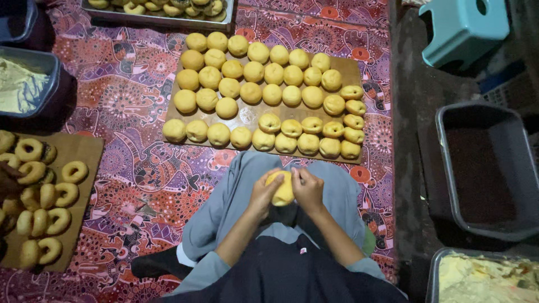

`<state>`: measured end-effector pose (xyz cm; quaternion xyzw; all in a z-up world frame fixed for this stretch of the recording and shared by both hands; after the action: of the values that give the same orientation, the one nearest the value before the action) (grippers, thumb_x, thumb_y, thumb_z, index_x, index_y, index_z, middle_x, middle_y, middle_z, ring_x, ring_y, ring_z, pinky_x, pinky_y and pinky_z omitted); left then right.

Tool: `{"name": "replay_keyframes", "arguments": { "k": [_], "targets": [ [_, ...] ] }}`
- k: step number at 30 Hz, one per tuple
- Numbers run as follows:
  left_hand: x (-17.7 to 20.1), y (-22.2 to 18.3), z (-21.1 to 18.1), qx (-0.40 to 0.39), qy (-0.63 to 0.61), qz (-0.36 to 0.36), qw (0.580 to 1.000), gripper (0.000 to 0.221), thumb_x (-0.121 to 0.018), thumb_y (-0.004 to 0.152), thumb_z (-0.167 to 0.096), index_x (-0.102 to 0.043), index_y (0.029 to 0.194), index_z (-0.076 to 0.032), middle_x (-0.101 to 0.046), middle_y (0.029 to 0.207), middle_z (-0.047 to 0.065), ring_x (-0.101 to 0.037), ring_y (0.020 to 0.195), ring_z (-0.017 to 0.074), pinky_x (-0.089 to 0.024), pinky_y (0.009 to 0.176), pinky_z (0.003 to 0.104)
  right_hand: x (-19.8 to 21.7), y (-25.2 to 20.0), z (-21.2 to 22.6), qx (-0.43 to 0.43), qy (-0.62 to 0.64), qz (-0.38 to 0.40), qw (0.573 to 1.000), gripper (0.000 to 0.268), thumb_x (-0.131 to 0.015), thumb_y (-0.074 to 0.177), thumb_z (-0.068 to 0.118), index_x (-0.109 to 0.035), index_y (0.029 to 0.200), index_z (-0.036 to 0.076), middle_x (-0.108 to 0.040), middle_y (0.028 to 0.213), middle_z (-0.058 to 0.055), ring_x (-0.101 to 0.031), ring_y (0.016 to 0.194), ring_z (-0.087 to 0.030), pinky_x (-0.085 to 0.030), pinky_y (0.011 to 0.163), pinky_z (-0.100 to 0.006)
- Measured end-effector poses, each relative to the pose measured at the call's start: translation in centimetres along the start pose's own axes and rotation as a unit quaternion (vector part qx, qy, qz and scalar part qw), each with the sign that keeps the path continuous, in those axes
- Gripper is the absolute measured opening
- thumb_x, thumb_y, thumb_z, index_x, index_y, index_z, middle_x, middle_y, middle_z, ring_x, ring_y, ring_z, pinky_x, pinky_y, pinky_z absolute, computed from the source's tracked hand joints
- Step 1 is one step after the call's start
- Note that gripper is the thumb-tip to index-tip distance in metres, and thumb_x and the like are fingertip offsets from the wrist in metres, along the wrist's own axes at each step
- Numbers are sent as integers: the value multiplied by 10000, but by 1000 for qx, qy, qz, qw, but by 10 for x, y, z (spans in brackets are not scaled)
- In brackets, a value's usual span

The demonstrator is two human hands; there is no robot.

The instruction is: The person sits on the floor and repeatedly picks up round dough balls, uses a small metal tool to make a hole, and fills each with a yellow paste from a nearby container. The filled dough balls are placed back onto a wooden board in rows.

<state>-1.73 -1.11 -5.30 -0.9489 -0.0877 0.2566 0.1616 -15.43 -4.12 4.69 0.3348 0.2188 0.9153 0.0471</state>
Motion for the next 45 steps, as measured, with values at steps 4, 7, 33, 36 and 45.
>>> {"name": "replay_keyframes", "arguments": {
  "k": [4,7,33,36,45],
  "targets": [
    [4,10,-23,-139,492,105,853,1027,-1029,543,-343,-499,1382,-78,-461,1315,240,-450,1261,356,-443,1061,445,-14,14,-9,-4,20,53,998,132,-690,949,150,-719,887,36,-677,715,-171,-675,580,-323,-517,529,-411],
    [19,43,-39,-177,465,207,842,1021,-993,585,-405,-512,1433,-101,-551,1401,183,-496,1333,351,-410,1135,462,-14,29,-31,-92,-44,94,990,200,-711,970,183,-727,862,15,-671,692,-202,-672,577,-312,-498,551,-417],
    [143,281,-41,-201,529,147,811,689,-781,707,-183,-563,1348,-56,-560,1335,230,-529,1287,389,-433,1113,438,23,27,-145,-256,12,-10,966,240,-670,996,196,-674,843,11,-605,663,-38,-530,646,-76,-458,603,-295],
    [150,287,-52,-154,470,91,865,609,-749,685,-193,-609,1251,-21,-643,1227,218,-630,1177,350,-503,1036,419,22,31,-142,-246,7,-10,969,263,-668,1003,193,-654,824,1,-586,656,-46,-516,644,-88,-448,604,-297],
    [185,305,-112,-2,654,-310,690,625,-831,752,-526,-686,1077,-13,-631,1208,280,-580,1125,510,-463,911,621,19,23,-139,-250,11,-12,968,250,-671,983,174,-646,807,-1,-603,665,-43,-529,649,-95,-451,610,-296]
  ]
}}
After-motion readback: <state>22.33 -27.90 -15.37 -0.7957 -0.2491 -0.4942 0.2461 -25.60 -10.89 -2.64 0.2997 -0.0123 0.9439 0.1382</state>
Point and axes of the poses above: each hand's wrist, its own y-axis towards the middle knuckle, its own x-axis out of the back of the hand, z = x × y, the point moved 7 cm from there along y, towards the middle knuckle
